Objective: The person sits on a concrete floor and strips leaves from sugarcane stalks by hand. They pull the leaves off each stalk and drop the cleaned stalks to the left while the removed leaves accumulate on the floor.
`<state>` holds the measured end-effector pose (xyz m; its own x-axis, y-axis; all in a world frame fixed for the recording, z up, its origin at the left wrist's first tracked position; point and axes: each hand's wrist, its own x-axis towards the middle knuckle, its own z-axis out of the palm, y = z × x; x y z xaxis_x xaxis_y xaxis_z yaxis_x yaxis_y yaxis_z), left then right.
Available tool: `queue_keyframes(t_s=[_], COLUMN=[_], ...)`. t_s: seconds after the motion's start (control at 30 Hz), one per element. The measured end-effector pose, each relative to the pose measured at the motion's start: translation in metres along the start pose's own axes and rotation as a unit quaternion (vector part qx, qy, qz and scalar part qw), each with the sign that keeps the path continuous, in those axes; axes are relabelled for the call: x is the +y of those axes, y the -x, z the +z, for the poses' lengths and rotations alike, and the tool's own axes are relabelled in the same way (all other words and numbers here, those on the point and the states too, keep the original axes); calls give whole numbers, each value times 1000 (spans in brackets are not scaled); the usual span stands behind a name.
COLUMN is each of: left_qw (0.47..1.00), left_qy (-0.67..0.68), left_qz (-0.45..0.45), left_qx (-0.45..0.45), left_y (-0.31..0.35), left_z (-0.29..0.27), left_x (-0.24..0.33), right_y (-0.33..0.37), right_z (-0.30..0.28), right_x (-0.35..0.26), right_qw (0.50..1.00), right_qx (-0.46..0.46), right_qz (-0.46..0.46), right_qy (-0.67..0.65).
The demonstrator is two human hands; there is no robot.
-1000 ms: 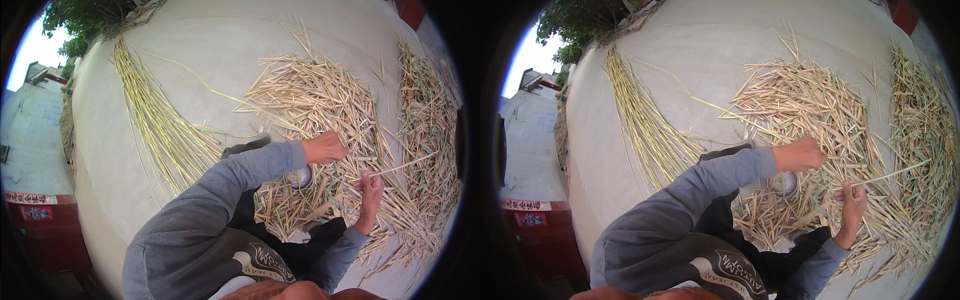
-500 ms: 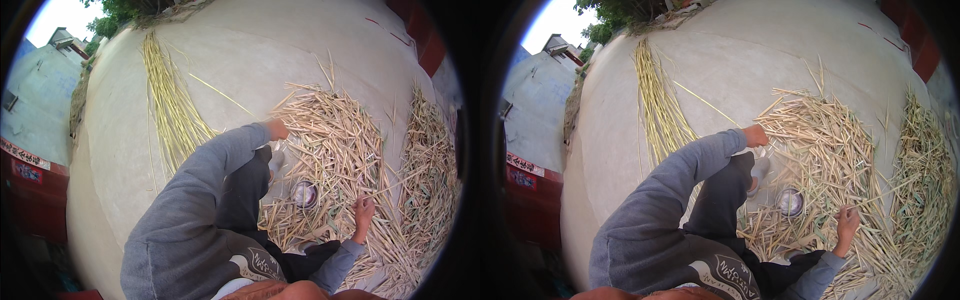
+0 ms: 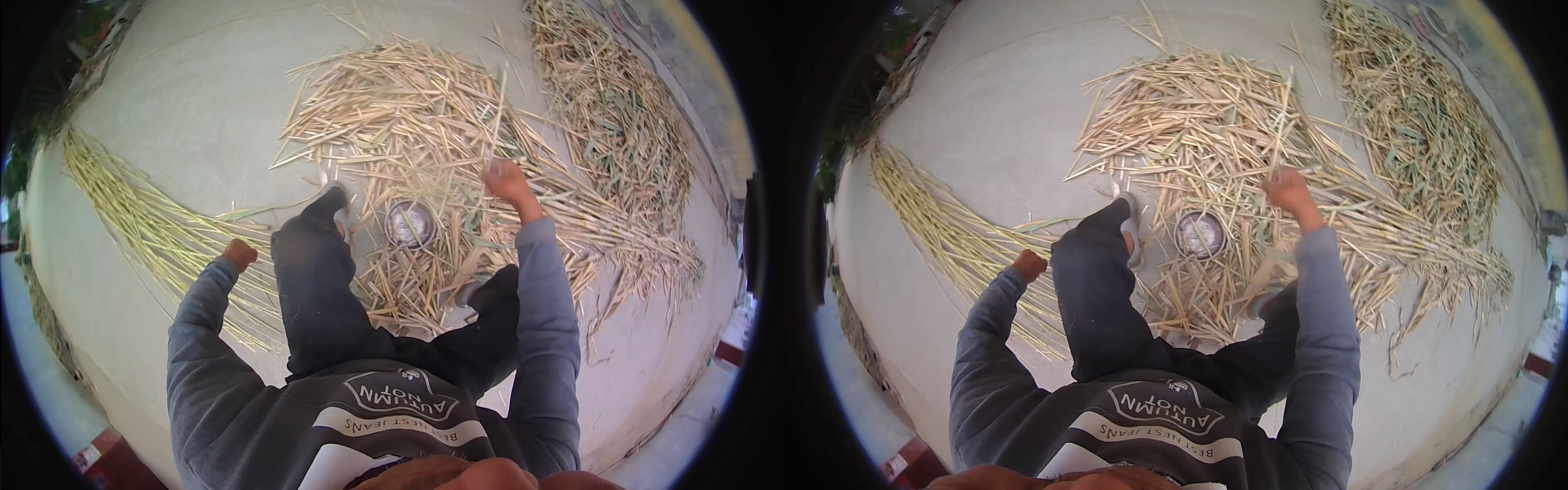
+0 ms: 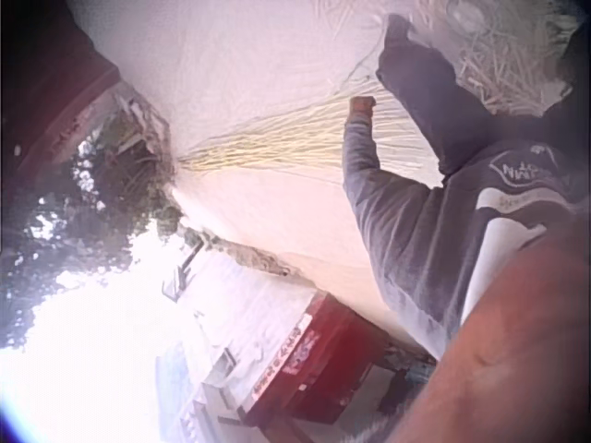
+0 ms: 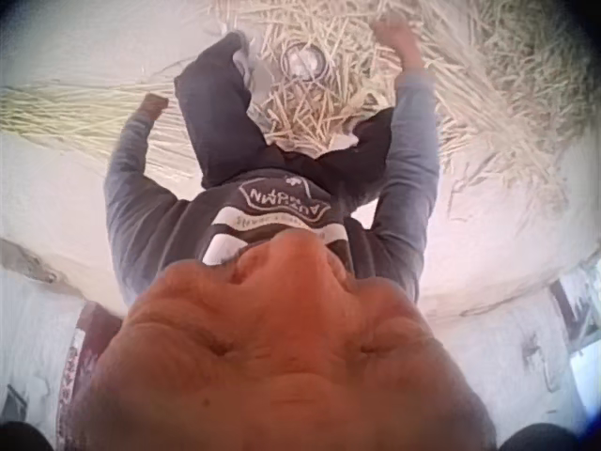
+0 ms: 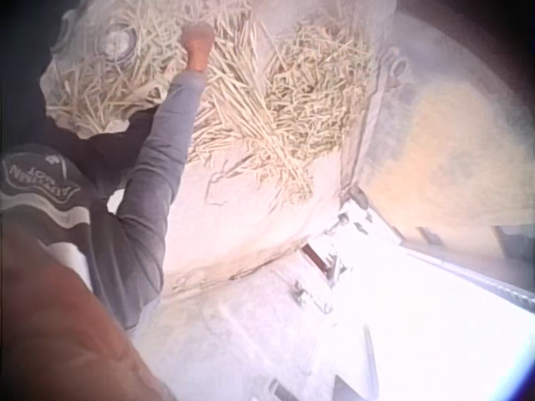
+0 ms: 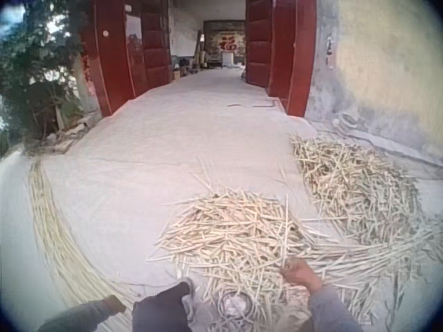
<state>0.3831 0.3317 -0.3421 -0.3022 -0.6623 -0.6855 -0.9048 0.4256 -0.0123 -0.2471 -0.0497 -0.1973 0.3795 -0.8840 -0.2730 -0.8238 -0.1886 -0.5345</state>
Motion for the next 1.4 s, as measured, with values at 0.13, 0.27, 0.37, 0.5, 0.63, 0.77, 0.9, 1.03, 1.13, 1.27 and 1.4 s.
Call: queue_keyframes(t_s=[0.13, 0.27, 0.37, 0.5, 0.63, 0.77, 0.9, 1.03, 1.13, 1.27, 1.4], left_qw=[992, 980, 971, 955, 938, 923, 911, 899, 892, 882, 876], left_qy=[121, 197, 229, 271, 307, 330, 346, 360, 367, 379, 387], left_qz=[33, -4, -32, -71, -103, -135, -159, -185, -200, -219, -233], left_qx=[-2, -36, -67, -97, -122, -144, -158, -165, -170, -171, -168], left_y=[-25, -60, -72, -67, -60, -53, -48, -45, -45, -51, -59], left_z=[0, -4, 4, 22, 35, 40, 39, 35, 30, 24, 20], left_x=[33, 59, 69, 76, 78, 79, 79, 79, 78, 76, 73], right_y=[-68, -65, -31, 32, 76, 71, 55, 59, 71, 77, 71], right_z=[-98, -85, 22, 146, 213, 235, 244, 252, 258, 254, 238], right_x=[-42, -24, 35, 135, 210, 263, 307, 359, 387, 389, 376], right_qw=[872, 864, 924, 972, 909, 888, 903, 877, 916, 927, 851], right_qx=[485, 491, 373, 144, 141, 198, 293, 300, 286, 242, 321], right_qz=[-68, -55, 9, 165, 321, 328, 315, 372, 281, 286, 406], right_qy=[-26, -93, -83, -89, -227, -255, -20, -49, -5, 15, -90])
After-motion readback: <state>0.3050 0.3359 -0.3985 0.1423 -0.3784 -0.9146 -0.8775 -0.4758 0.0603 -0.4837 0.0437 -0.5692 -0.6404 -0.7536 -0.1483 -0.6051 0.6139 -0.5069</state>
